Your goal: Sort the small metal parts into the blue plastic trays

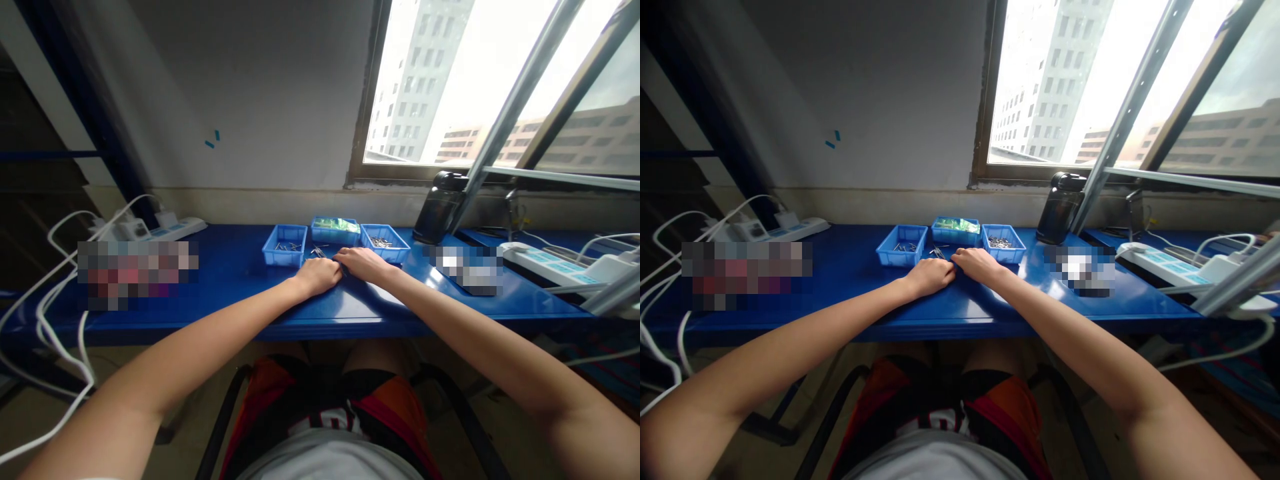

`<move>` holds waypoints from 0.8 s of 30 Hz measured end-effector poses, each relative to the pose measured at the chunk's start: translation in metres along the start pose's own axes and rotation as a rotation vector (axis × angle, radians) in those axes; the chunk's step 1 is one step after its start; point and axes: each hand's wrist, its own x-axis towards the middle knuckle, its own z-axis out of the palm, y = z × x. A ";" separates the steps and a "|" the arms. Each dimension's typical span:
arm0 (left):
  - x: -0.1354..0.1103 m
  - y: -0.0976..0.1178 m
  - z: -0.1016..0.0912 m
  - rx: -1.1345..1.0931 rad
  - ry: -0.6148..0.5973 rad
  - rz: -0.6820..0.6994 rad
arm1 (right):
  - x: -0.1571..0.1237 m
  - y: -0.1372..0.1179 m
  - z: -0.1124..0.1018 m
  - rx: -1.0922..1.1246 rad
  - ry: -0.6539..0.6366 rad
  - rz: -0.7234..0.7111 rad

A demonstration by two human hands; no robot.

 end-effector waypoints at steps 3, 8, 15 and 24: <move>0.000 -0.002 0.000 -0.014 -0.003 -0.007 | 0.000 0.004 -0.002 0.039 0.005 -0.033; -0.002 0.001 -0.001 0.002 0.003 -0.036 | -0.003 0.009 0.001 0.042 0.046 -0.053; -0.010 0.013 0.000 0.131 0.147 -0.160 | -0.004 0.016 0.008 -0.017 0.093 -0.014; -0.005 0.009 0.003 0.103 0.091 -0.220 | -0.003 0.019 0.009 0.090 0.179 -0.029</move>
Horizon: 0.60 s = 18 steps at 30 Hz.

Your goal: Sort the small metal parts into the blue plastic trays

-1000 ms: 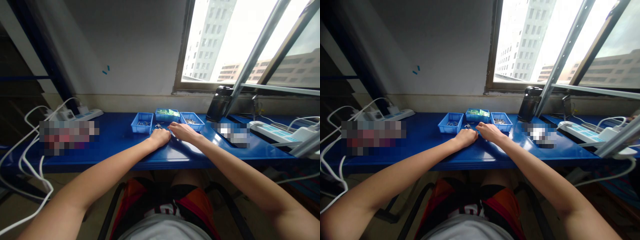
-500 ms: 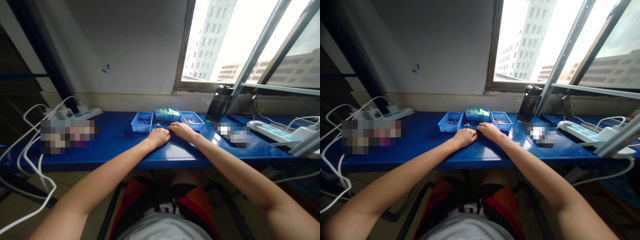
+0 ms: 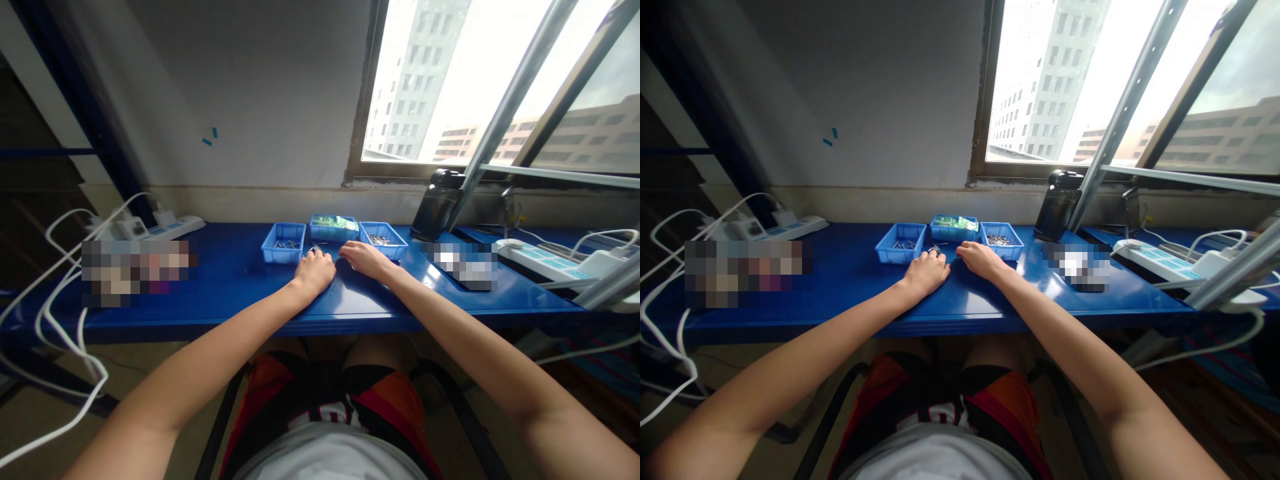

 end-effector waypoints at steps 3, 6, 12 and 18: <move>0.001 -0.001 0.002 -0.006 0.004 0.018 | -0.001 -0.001 -0.002 0.058 0.083 0.017; 0.001 -0.003 0.004 -0.011 0.017 0.036 | -0.002 -0.003 -0.005 0.105 0.166 0.050; 0.005 -0.007 0.004 -0.088 -0.043 0.013 | -0.001 -0.007 0.000 0.110 0.202 0.082; 0.013 -0.013 0.005 -0.180 -0.077 0.079 | 0.000 -0.007 0.009 0.112 0.170 0.151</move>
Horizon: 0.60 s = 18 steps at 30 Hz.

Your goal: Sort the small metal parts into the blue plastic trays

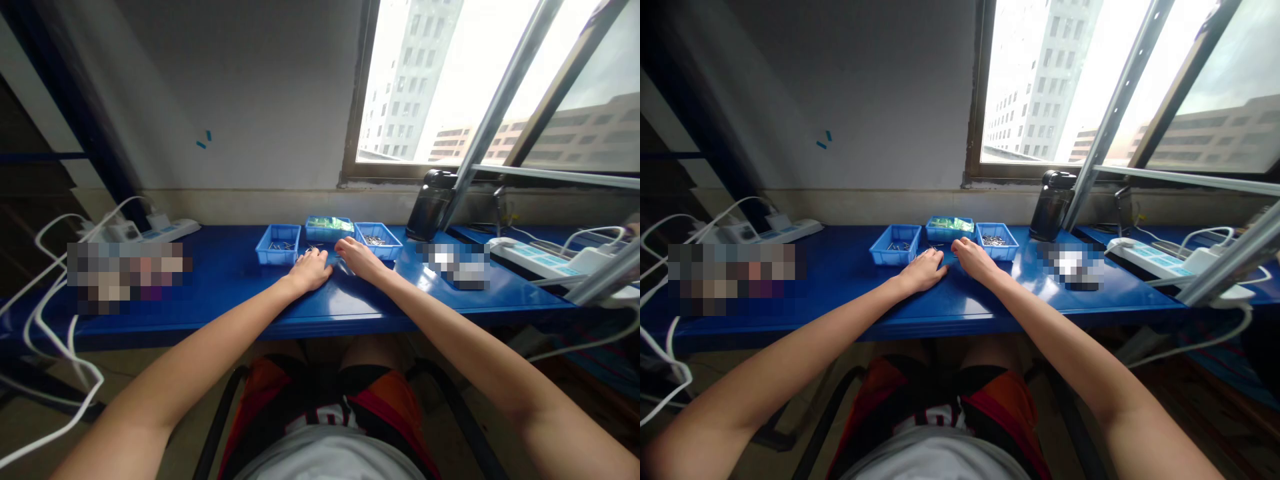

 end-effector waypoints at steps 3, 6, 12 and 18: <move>-0.002 0.002 0.002 0.040 0.057 0.038 | 0.000 0.001 0.001 -0.008 -0.009 0.028; -0.008 0.009 0.002 0.172 0.169 0.036 | 0.001 0.000 0.001 -0.010 -0.011 0.026; -0.012 0.012 -0.002 0.134 0.032 -0.072 | 0.001 -0.002 -0.005 0.025 0.038 0.018; -0.007 0.005 -0.003 0.036 -0.022 -0.056 | 0.002 0.004 -0.004 0.234 0.009 0.118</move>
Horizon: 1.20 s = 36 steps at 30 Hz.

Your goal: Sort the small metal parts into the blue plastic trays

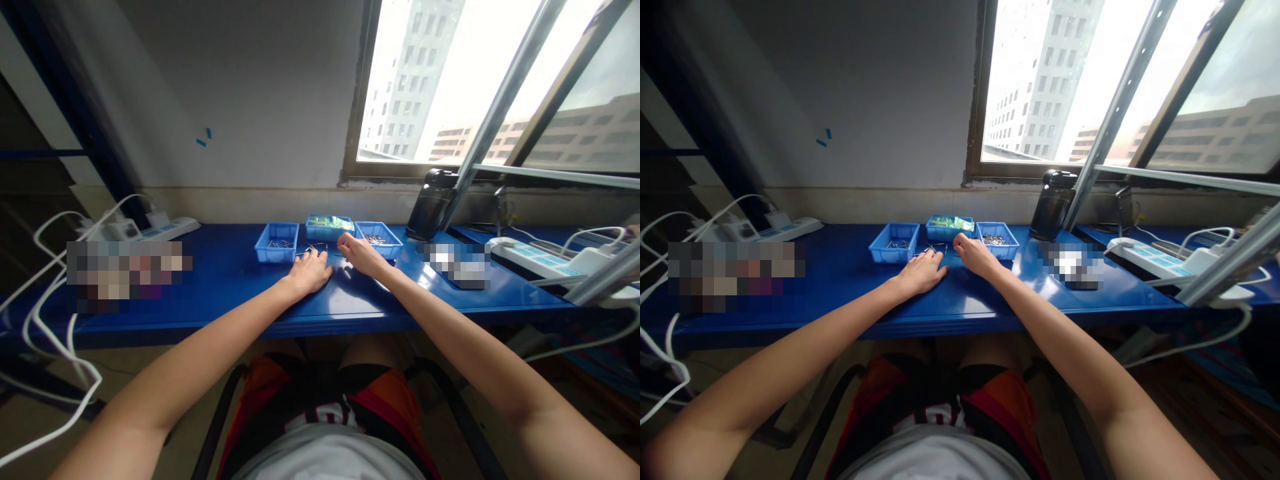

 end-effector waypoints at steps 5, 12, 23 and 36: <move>0.002 -0.004 0.001 -0.038 0.014 0.060 | 0.002 0.008 0.005 0.232 -0.041 0.074; 0.018 -0.015 0.003 -0.116 -0.003 0.163 | 0.002 0.010 0.008 0.255 -0.035 0.016; 0.000 -0.002 -0.002 0.044 -0.007 -0.066 | 0.001 0.003 0.004 0.200 -0.062 0.056; 0.028 -0.016 0.000 -0.077 -0.043 0.067 | -0.001 0.005 0.002 0.049 -0.059 0.007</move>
